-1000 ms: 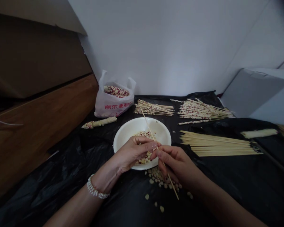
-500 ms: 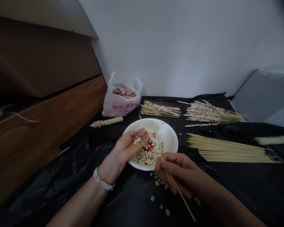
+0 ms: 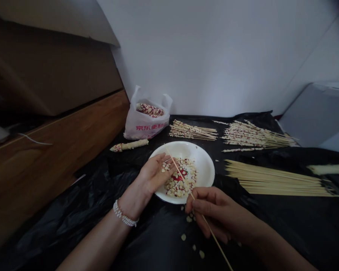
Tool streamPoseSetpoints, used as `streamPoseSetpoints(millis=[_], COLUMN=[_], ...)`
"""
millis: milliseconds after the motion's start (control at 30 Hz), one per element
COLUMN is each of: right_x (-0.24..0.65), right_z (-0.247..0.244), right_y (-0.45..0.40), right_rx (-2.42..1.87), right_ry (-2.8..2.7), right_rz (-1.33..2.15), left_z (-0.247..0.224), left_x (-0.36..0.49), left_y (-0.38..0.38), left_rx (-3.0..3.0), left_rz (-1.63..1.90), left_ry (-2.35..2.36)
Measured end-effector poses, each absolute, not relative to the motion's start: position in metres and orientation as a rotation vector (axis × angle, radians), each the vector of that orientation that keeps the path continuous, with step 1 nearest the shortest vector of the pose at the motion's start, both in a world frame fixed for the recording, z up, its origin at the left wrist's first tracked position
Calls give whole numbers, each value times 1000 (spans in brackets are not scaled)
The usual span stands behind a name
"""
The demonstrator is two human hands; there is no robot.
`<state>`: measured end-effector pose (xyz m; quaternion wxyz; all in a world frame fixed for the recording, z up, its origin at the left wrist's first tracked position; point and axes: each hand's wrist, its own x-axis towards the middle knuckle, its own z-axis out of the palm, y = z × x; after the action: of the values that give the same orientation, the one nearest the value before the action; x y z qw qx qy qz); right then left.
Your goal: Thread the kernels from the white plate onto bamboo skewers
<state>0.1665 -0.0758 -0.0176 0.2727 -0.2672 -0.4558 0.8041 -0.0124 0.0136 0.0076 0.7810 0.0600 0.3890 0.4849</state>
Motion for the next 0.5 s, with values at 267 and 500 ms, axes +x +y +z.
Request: streamPoseSetpoints(millis=[267, 500], right_x=[166, 165], right_z=[-16, -16], right_y=[-75, -76], right_rx=[-718, -725], right_ry=[-1226, -1221], right_rz=[2159, 2153], left_z=[15, 18], left_x=[-8, -9], left_y=[8, 5], left_rx=[149, 218], left_rz=[1023, 1079], left_ry=[879, 854])
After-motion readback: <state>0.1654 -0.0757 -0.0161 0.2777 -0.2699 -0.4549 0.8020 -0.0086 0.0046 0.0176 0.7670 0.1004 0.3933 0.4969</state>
